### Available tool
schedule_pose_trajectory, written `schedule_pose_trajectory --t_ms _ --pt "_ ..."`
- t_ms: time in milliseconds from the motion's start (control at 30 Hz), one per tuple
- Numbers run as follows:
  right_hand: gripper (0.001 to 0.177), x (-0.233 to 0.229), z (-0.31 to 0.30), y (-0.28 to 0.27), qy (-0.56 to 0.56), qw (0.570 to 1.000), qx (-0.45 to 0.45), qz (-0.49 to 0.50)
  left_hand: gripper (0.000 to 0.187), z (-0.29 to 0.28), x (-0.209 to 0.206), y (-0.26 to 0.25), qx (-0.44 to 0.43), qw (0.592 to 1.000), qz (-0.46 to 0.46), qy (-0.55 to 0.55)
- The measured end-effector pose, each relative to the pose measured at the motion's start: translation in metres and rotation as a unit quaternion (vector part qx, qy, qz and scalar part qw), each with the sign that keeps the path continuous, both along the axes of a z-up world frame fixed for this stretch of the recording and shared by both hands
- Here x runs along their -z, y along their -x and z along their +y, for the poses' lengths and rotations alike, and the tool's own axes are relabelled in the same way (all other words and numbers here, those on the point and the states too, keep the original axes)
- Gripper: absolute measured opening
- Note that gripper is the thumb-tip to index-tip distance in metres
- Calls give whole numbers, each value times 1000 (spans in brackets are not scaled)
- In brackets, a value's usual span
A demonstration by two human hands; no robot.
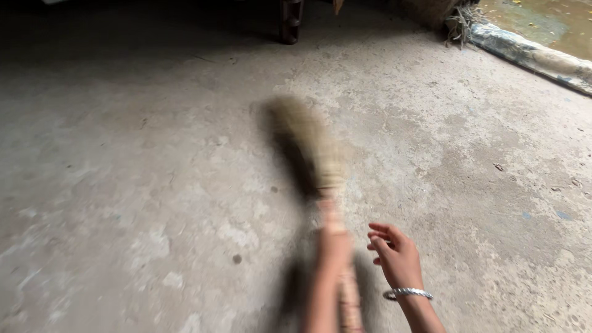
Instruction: The person sweeps a concrete floor by hand using a short broom, repeatedly moving the broom across the surface and occasionally using their other hand to assist.
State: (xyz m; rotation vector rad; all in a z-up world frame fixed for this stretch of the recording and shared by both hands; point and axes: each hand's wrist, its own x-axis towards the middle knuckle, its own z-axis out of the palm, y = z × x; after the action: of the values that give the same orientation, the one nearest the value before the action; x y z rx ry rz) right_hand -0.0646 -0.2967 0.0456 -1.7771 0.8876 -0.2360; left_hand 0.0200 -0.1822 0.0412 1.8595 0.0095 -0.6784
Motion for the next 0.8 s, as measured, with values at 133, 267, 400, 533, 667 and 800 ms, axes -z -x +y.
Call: schedule_pose_trajectory --t_ms 133,267,400,533,667,800 --pt "30 27 -31 9 -36 995 41 -80 60 -75 -15 -9 98 972 -139 160" --pt "30 17 -33 10 -32 998 37 -26 53 -48 -22 -33 11 957 -190 220" --pt "30 -2 -10 5 0 1000 9 -17 78 86 -35 -37 -240 948 -117 174" --pt "30 -20 9 1 61 998 -8 -18 81 160 -62 -17 -419 889 -183 13" --pt "30 -31 21 1 78 997 -6 -10 64 142 -32 -20 -354 934 -47 -17" --pt "31 -26 16 2 56 998 -2 -22 67 42 -1 -14 -151 985 -44 64"
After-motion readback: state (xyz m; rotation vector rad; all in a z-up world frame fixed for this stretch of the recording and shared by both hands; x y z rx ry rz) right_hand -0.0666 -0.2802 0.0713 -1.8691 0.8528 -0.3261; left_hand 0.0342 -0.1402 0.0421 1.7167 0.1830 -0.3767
